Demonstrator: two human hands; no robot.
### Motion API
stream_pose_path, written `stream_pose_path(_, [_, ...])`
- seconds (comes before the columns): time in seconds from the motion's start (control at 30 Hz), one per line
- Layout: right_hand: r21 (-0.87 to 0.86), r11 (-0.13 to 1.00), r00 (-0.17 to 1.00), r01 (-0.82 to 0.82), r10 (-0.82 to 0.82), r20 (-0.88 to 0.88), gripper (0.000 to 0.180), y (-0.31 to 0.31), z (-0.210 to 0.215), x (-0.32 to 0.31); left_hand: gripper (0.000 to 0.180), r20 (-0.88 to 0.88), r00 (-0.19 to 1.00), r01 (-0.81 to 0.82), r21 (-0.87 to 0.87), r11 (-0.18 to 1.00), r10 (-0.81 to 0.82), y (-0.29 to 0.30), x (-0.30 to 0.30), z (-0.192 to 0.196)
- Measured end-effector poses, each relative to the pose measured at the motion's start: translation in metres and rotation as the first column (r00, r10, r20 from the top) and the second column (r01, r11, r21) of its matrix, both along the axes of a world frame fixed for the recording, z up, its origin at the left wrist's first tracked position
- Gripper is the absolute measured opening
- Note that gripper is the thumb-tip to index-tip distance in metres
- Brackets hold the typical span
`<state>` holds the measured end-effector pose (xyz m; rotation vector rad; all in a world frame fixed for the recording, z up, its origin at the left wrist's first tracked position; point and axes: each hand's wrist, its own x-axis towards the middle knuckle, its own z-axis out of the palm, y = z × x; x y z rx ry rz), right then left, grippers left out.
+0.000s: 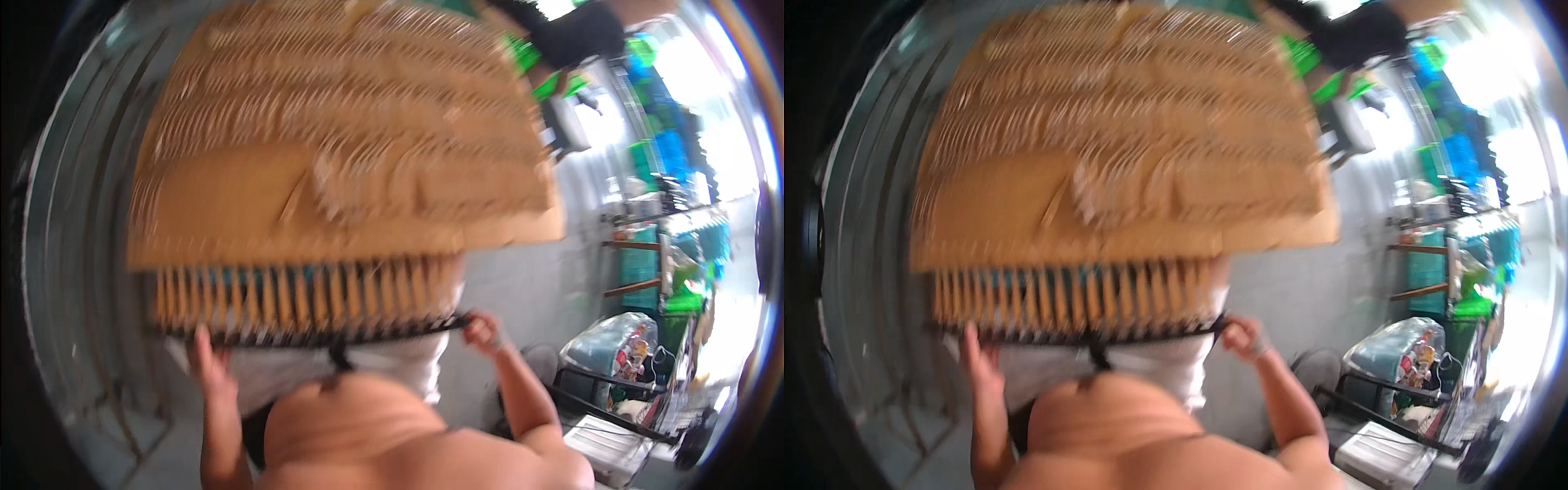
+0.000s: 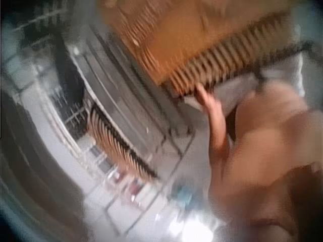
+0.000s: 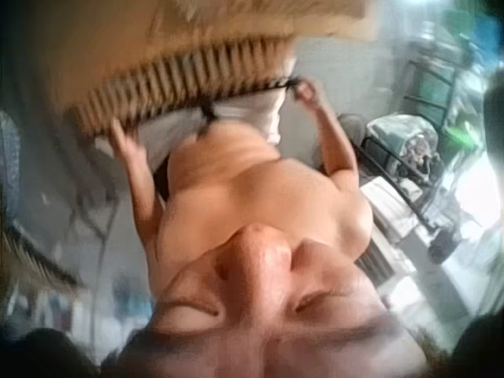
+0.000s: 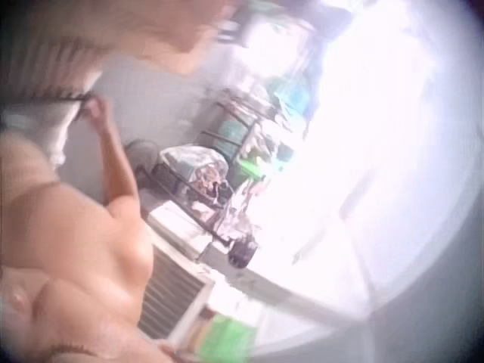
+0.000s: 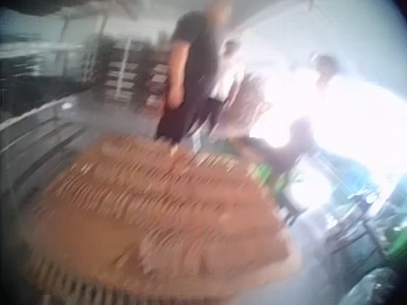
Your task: The person inserts clear plastic hooks into slots on a black plastic hanger base. They repeatedly pick up hooks from a cardboard sheet and attach them to the base, then place the assembled hanger onto a nearby rack.
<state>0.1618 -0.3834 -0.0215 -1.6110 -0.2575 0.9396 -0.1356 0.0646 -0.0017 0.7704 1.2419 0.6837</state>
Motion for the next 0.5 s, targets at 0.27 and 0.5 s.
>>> stream_pose_path(0.27, [0.013, 0.997, 0.990, -0.076, 0.073, 0.119, 0.054, 0.020, 0.034, -0.002, 0.067, 0.300, 0.938, 0.235, -0.191, 0.953, -0.171, -0.025, 0.029, 0.034])
stream_pose_path(0.5, [0.081, 0.995, 0.999, -0.051, 0.049, 0.022, 0.041, 0.016, 0.047, -0.001, 0.044, 0.261, 0.964, 0.117, -0.207, 0.971, -0.061, -0.034, 0.028, 0.038])
